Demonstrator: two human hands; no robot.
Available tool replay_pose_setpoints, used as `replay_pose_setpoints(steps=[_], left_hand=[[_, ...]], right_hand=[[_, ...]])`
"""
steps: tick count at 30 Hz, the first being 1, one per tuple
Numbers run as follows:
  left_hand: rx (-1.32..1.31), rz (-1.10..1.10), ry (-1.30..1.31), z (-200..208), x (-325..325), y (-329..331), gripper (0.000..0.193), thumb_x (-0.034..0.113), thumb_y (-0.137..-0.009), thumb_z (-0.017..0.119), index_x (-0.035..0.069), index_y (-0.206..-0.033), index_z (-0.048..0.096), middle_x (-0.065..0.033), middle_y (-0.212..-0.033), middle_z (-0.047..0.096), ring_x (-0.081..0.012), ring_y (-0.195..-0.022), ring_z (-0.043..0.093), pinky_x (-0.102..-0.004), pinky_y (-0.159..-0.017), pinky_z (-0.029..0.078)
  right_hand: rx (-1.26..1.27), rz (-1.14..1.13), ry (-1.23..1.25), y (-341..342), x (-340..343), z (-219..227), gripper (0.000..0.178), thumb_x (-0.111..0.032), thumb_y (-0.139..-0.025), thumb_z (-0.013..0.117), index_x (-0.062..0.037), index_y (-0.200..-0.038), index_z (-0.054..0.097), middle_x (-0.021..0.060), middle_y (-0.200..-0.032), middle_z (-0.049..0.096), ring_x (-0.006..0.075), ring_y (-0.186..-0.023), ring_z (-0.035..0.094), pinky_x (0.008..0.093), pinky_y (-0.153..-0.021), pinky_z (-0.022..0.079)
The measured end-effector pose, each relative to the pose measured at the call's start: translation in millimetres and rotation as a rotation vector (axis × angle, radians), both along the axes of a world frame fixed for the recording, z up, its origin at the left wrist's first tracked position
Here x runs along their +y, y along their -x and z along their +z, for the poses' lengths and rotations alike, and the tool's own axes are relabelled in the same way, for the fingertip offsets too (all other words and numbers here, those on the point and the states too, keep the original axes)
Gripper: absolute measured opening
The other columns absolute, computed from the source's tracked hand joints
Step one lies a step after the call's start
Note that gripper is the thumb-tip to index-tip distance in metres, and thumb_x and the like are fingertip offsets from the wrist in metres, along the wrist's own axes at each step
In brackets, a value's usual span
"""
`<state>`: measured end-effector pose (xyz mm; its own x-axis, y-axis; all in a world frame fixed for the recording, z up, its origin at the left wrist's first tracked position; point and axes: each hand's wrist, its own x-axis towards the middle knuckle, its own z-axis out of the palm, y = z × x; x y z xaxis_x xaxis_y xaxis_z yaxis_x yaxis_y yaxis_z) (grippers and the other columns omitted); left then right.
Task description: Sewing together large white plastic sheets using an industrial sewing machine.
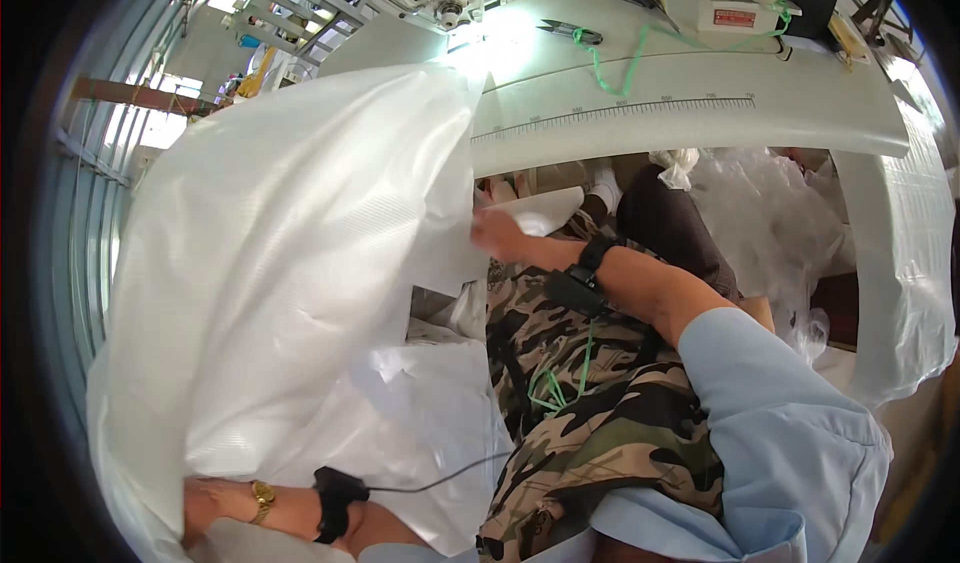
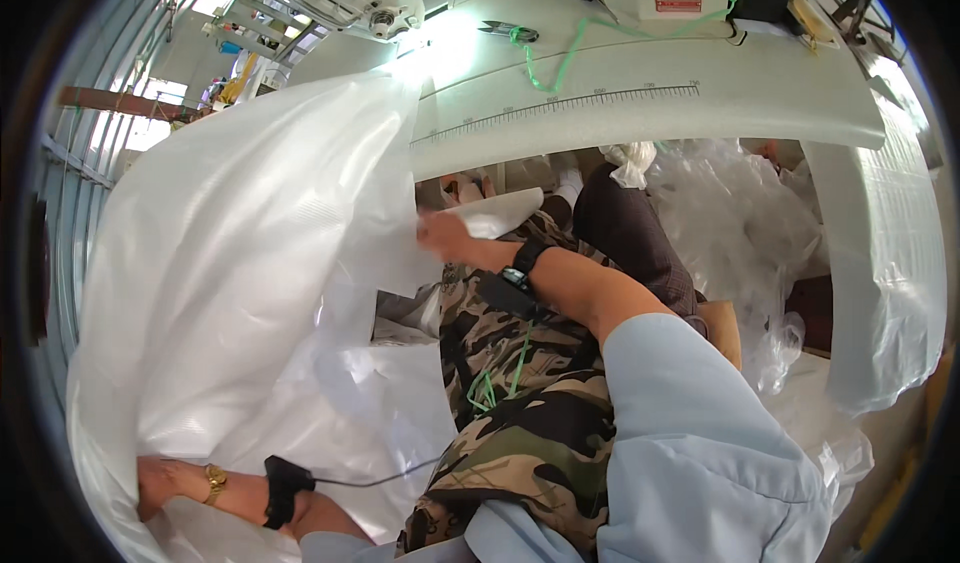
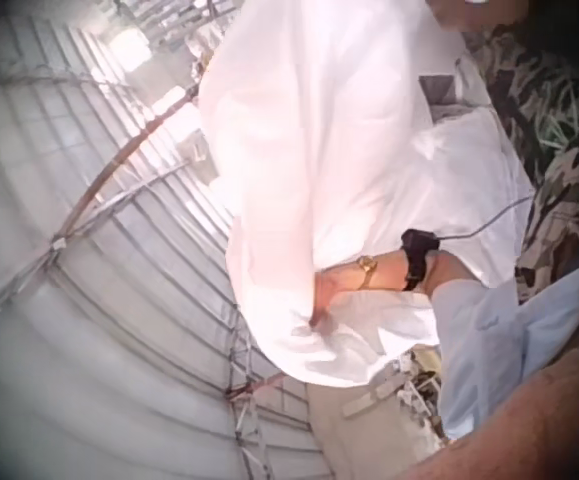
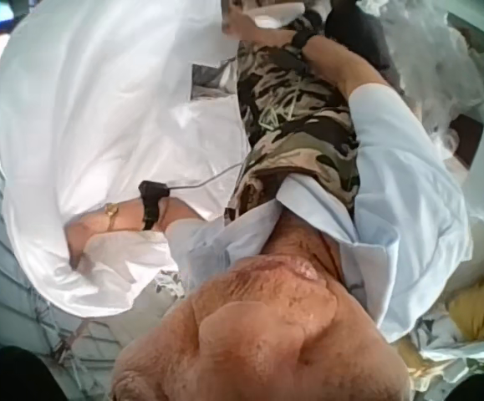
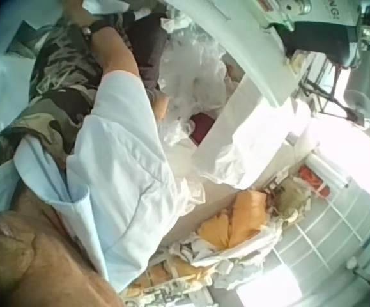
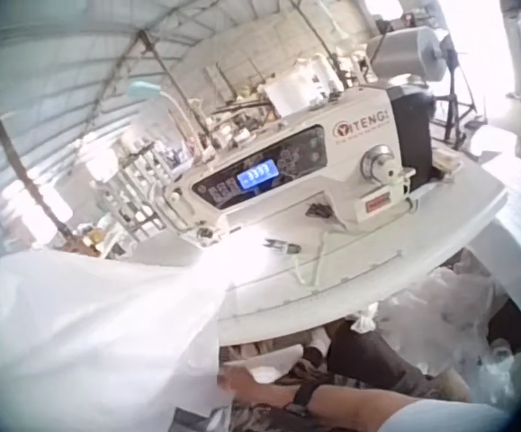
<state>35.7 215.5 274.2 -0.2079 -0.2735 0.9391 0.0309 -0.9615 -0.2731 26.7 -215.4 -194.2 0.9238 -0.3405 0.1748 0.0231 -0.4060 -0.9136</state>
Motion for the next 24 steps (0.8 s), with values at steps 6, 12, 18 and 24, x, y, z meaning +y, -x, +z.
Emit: replay_pose_setpoints(steps=[6,12,18,24], left_hand=[[0.052,0.117,-0.367,30.1,-4.0,-30.6,0.055,0.052,-0.09,0.059,-0.001,-0.1,0.068,-0.0191,-0.095,0.069,-0.0382,-0.077,0.066,-0.0434,-0.064,0.052],[0.79,0.646,0.043,-91.4,-31.0,-76.3,0.067,0.054,-0.088,0.06,0.001,-0.129,0.056,-0.0212,-0.13,0.057,-0.0385,-0.116,0.054,-0.0496,-0.096,0.043],[1.657,0.059,-0.162,-251.8,135.1,-112.4,0.039,0.024,-0.088,0.063,0.005,-0.122,0.062,-0.0175,-0.127,0.059,-0.0344,-0.119,0.052,-0.0442,-0.101,0.041],[2.145,-0.49,0.562,-287.1,-61.8,-7.8,0.024,0.022,-0.094,0.058,-0.001,-0.094,0.066,-0.0092,-0.079,0.071,-0.0163,-0.07,0.068,-0.0264,-0.06,0.051]], right_hand=[[-0.25,1.112,-0.322,56.6,90.1,53.2,0.04,-0.022,-0.089,0.059,0.0001,-0.122,0.059,0.0202,-0.126,0.058,0.0335,-0.116,0.054,0.0405,-0.101,0.041],[-0.265,1.212,-0.118,48.0,101.2,42.7,0.04,-0.033,-0.09,0.061,-0.0052,-0.118,0.062,0.0148,-0.1,0.069,0.026,-0.091,0.065,0.0408,-0.08,0.05],[0.065,0.494,-0.499,84.5,45.1,68.5,0.027,-0.028,-0.09,0.062,-0.0015,-0.092,0.063,0.007,-0.071,0.065,0.016,-0.062,0.064,0.0296,-0.058,0.051],[-0.001,0.547,-1.037,123.6,12.1,113.1,0.032,-0.032,-0.098,0.054,-0.0023,-0.107,0.06,0.0031,-0.097,0.065,0.012,-0.082,0.063,0.0261,-0.077,0.052]])
